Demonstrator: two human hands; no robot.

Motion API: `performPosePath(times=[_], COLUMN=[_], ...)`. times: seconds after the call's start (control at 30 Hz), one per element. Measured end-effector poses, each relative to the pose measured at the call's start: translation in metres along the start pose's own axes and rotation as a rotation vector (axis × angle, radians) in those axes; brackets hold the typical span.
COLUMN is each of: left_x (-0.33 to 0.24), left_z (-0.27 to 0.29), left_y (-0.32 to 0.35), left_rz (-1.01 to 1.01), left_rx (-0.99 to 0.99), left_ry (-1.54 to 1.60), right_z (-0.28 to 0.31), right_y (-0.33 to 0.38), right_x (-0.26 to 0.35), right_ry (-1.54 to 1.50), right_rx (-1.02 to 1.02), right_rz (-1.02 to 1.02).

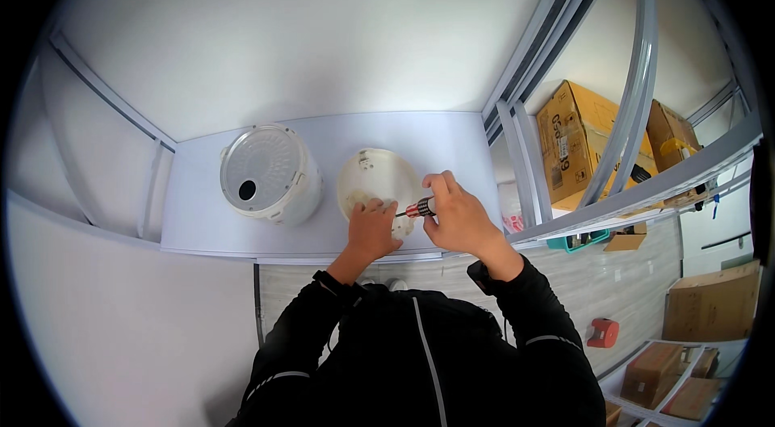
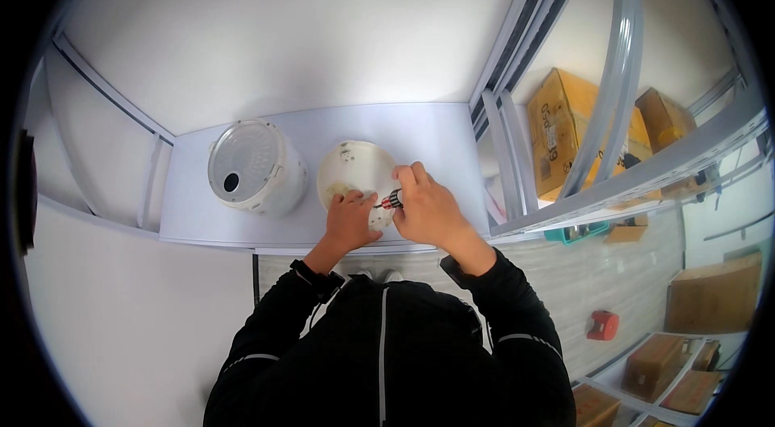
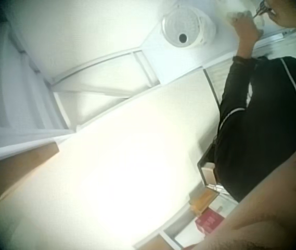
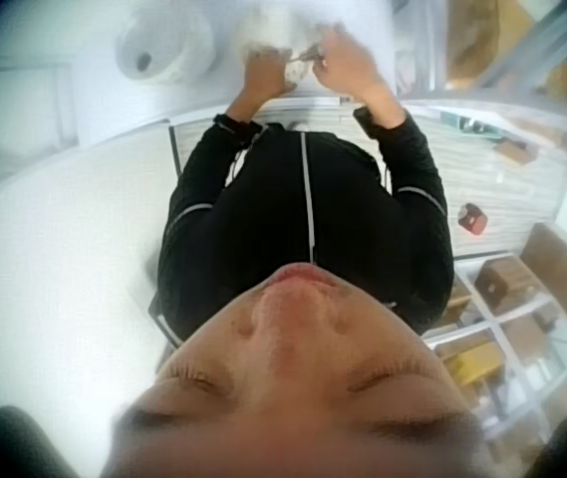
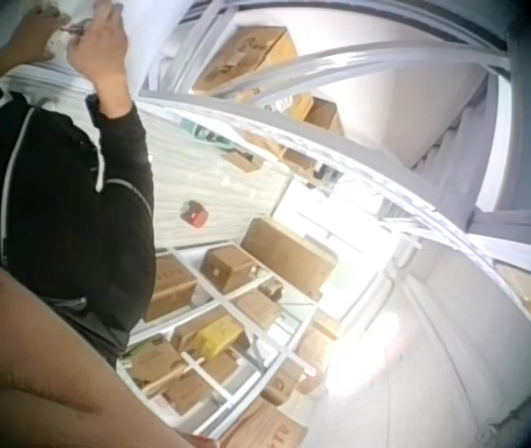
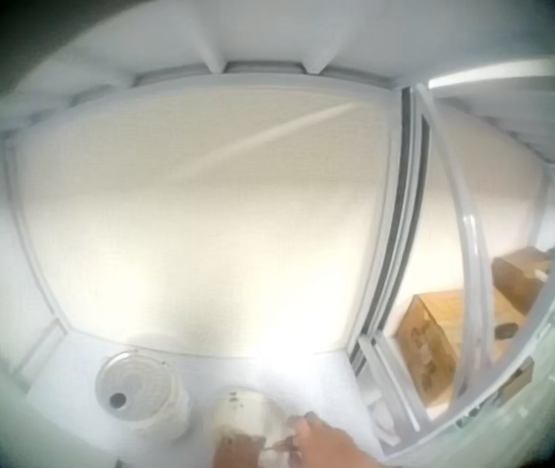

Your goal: The person assembles a white appliance on a workbench. They place a perforated lid onto a cylindrical container and secure it with a screwdriver. They then attach a small white component to the lid and continue fastening screws on the base unit.

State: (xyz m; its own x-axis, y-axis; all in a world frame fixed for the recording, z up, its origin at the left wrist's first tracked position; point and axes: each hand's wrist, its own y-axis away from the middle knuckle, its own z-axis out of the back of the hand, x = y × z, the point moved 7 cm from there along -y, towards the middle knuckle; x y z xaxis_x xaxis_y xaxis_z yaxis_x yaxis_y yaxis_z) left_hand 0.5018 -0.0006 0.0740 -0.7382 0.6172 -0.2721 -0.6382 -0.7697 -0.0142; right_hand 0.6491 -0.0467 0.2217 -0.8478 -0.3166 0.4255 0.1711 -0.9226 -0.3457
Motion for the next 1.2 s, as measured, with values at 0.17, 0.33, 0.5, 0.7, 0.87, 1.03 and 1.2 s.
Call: performPosePath(times=[0.17, 0.33, 0.5, 0.7, 0.87, 1.03, 1.2], left_x=[0.002, 0.001, 0.001, 0.003, 0.002, 0.007, 0.007], left_z=[-0.001, 0.001, 0.002, 0.000, 0.002, 0.002, 0.003], left_y=[0.000, 0.000, 0.000, -0.001, -0.002, 0.000, 0.001], left_rz=[0.007, 0.004, 0.007, 0.008, 0.016, 0.043, 0.042], left_rx=[-0.001, -0.002, -0.016, -0.021, -0.012, 0.023, 0.013], left_ry=[0.000, 0.005, 0.030, 0.055, 0.051, 0.093, 0.127], right_z=[-0.015, -0.012, -0.001, -0.017, -0.002, -0.020, 0.001], right_y=[-0.010, -0.008, -0.007, -0.011, -0.006, -0.010, -0.007], right_x=[-0.014, -0.009, 0.005, -0.002, 0.014, -0.012, 0.018], right_ry=[0.191, 0.227, 0.047, 0.224, 0.103, 0.234, 0.157], right_rx=[0.262, 0.167, -0.074, 0.327, -0.103, 0.361, -0.074], right_rz=[-0.274, -0.168, 0.179, -0.313, 0.105, -0.413, 0.010])
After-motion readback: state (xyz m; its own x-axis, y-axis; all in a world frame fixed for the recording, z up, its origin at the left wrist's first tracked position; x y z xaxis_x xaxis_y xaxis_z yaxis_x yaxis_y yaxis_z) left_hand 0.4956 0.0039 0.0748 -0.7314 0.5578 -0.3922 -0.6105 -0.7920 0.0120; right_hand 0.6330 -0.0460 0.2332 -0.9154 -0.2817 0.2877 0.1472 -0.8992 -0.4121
